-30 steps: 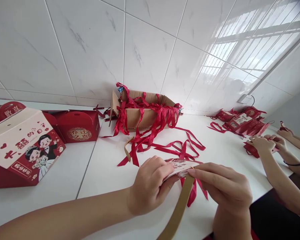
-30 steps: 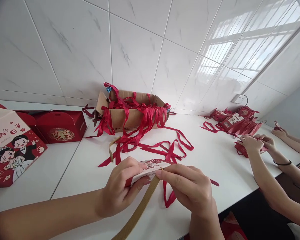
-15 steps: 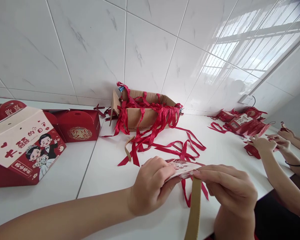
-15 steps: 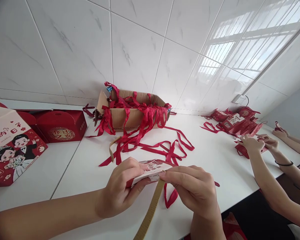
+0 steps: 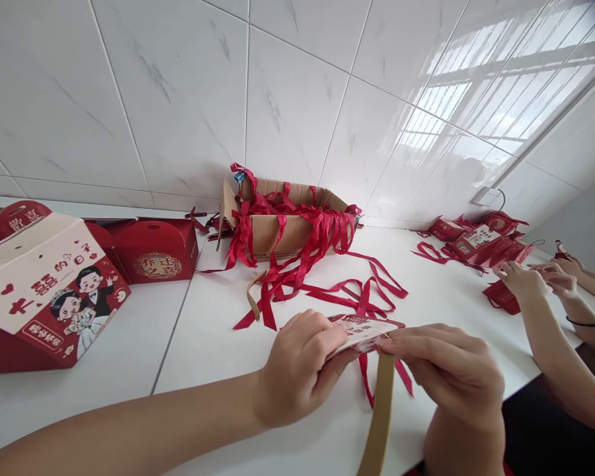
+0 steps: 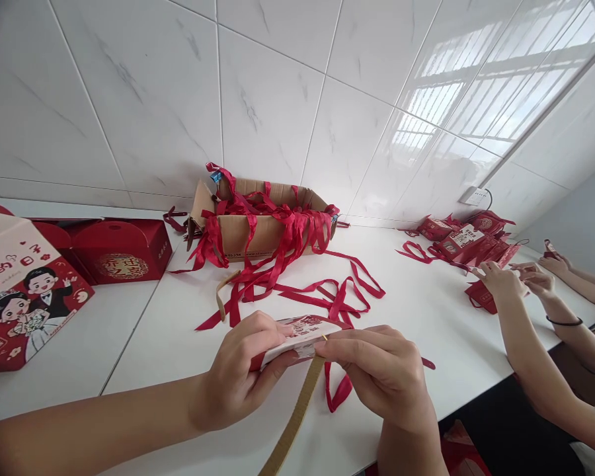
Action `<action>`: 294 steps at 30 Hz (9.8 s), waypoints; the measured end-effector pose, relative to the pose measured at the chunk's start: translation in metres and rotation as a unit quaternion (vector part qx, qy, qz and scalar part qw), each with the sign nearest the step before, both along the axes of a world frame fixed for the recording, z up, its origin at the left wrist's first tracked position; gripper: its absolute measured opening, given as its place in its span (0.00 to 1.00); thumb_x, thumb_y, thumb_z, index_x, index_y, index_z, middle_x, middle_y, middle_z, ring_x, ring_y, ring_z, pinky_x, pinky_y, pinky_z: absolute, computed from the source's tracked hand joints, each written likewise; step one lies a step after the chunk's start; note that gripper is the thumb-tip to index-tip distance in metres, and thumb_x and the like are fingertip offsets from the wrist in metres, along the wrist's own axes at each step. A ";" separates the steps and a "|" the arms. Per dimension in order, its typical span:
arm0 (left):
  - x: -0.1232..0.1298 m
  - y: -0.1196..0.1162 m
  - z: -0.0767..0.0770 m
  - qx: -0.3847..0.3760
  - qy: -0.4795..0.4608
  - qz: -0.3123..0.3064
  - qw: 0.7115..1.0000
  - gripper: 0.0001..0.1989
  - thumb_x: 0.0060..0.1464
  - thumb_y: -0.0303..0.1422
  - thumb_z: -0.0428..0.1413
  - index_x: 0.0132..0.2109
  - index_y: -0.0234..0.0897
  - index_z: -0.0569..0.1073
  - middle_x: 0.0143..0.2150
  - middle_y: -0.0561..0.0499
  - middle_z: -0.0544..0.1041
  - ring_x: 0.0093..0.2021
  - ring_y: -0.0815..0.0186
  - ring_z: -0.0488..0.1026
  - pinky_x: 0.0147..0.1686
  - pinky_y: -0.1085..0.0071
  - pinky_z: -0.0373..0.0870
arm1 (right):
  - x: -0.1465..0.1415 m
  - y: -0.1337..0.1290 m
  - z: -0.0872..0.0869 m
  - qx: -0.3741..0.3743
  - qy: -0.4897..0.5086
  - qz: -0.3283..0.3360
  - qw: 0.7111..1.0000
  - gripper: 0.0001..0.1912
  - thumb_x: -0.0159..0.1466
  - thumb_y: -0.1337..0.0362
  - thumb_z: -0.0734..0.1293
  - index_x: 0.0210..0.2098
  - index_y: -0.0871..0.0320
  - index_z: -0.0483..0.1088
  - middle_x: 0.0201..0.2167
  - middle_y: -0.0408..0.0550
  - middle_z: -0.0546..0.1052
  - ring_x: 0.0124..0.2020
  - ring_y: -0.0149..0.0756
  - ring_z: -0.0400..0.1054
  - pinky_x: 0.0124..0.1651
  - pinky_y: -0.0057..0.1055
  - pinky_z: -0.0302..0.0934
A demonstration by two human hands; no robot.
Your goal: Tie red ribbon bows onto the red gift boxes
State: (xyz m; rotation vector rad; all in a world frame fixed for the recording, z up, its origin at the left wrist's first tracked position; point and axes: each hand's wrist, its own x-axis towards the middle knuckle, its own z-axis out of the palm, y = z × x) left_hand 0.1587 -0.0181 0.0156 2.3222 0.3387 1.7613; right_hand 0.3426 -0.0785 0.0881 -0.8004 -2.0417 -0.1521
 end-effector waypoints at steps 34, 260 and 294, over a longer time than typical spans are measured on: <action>-0.001 0.005 0.001 -0.001 0.012 -0.009 1.000 0.11 0.58 0.25 0.54 0.47 0.36 0.63 0.32 0.48 0.73 0.30 0.65 0.70 0.29 0.68 0.68 | 0.005 0.018 -0.015 0.052 -0.052 0.063 0.995 0.13 0.61 0.76 0.63 0.41 0.58 0.75 0.28 0.48 0.79 0.25 0.33 0.58 0.28 0.33 0.51; -0.021 0.022 0.038 -0.194 0.146 -0.092 0.966 0.13 0.55 0.26 0.56 0.44 0.40 0.62 0.36 0.52 0.75 0.34 0.69 0.76 0.31 0.75 0.74 | -0.025 0.059 -0.053 0.121 0.143 0.035 0.982 0.05 0.59 0.69 0.70 0.36 0.58 0.72 0.27 0.45 0.72 0.25 0.30 0.63 0.27 0.29 0.61; -0.018 0.035 0.024 -0.297 0.011 -0.122 0.947 0.18 0.55 0.32 0.60 0.47 0.42 0.59 0.37 0.52 0.75 0.35 0.68 0.75 0.29 0.74 0.73 | -0.017 0.069 -0.057 -0.101 0.263 0.160 0.946 0.15 0.54 0.72 0.74 0.40 0.54 0.76 0.34 0.46 0.80 0.36 0.35 0.75 0.39 0.31 0.72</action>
